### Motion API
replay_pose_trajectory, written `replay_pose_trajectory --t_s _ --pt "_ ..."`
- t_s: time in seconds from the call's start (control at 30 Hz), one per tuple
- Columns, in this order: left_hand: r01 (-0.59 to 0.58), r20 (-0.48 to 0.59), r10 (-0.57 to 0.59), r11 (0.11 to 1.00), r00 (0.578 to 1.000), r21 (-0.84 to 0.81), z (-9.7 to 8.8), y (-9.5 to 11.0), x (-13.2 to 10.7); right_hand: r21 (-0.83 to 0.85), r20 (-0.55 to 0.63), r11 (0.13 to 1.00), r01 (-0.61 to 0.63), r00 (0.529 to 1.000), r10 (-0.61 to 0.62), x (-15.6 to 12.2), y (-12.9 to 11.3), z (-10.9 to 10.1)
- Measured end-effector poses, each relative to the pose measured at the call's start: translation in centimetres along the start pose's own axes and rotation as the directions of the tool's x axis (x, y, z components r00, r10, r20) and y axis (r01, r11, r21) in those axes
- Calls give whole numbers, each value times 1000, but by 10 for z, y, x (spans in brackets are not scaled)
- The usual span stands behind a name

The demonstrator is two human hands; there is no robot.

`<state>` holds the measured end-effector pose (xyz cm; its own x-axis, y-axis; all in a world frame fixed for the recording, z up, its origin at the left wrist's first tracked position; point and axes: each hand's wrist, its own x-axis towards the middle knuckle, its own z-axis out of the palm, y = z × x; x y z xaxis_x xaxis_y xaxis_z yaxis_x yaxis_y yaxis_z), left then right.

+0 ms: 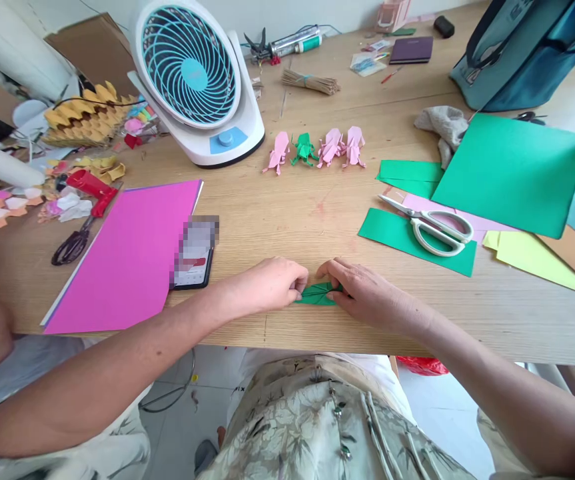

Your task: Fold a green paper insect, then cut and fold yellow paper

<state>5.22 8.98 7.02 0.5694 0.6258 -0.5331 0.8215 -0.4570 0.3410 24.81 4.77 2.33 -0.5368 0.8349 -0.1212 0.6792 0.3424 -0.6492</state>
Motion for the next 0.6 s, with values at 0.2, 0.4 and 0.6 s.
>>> replay_pose_trajectory --t_s 0.2,0.4,0.6 --pt "-22 -6 23 996 1000 84 1 13 8 25 3 1000 7 1000 -7 0 0 -1" --pt "65 43 -75 981 996 185 -5 26 10 39 2 999 16 1000 -16 1 0 -3" --pt "85 54 -83 995 995 -42 -2 21 17 27 -43 999 44 998 -43 1 1 -1"
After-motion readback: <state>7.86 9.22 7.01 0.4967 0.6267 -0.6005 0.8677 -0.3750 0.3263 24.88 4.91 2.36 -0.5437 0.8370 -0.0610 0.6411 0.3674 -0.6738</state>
